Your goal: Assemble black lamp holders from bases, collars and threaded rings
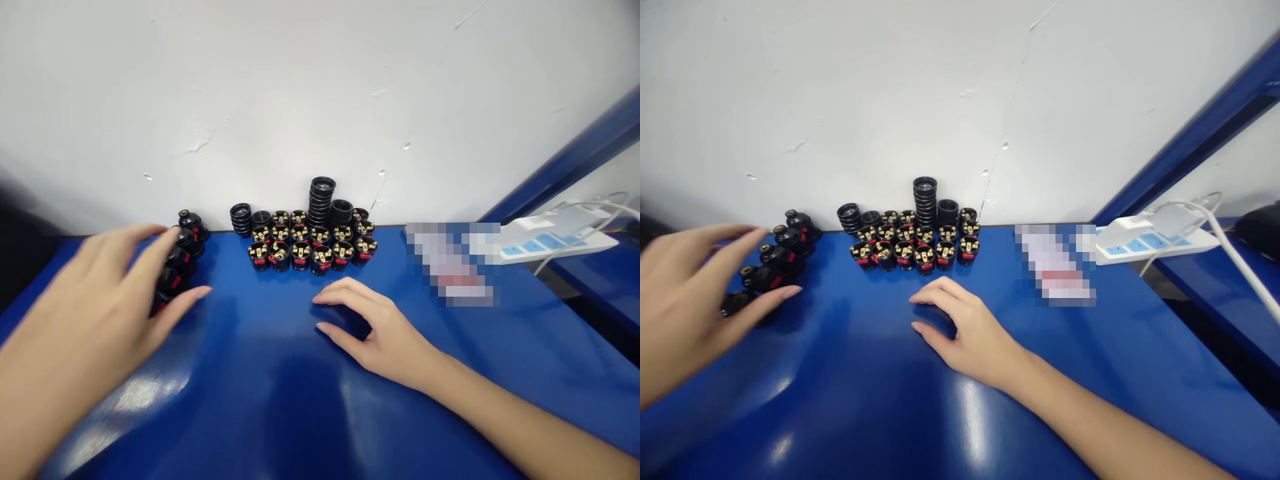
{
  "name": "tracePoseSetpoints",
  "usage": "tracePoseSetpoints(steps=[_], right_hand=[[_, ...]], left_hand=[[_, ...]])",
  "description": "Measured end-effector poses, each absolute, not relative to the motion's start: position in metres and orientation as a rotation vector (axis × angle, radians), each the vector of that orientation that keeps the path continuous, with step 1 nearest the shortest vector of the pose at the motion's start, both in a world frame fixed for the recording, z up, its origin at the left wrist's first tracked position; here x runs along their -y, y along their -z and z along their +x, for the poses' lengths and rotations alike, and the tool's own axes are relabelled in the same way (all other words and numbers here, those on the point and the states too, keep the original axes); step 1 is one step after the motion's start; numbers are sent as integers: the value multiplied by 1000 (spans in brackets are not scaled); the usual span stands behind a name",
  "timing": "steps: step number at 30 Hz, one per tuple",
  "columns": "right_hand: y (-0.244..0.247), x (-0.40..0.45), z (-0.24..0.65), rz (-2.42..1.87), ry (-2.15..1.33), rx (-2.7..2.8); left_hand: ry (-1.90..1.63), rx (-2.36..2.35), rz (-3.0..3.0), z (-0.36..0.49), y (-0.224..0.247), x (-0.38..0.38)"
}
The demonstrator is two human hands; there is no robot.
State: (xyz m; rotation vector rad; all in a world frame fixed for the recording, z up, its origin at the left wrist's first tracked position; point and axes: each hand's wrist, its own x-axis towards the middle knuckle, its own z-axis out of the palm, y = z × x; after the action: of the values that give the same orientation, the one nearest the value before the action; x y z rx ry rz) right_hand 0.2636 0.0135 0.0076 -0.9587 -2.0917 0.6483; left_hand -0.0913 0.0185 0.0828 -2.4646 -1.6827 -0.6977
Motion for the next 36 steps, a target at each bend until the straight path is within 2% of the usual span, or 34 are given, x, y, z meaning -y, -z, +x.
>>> tracePoseSetpoints(steps=[4, 11, 29, 36], right_hand=[[-10, -11, 262, -979, -588, 2126], [-7, -10, 262, -1001, -537, 2188], [-7, -12, 263, -1008, -579, 2168], [-7, -12, 262, -1013, -574, 2144]], left_hand=[[538, 1280, -2610, -55, -63, -21], [558, 1175, -2716, -43, -23, -37], [750, 1303, -2687, -39, -26, -46], [916, 1203, -2975, -30, -25, -36]])
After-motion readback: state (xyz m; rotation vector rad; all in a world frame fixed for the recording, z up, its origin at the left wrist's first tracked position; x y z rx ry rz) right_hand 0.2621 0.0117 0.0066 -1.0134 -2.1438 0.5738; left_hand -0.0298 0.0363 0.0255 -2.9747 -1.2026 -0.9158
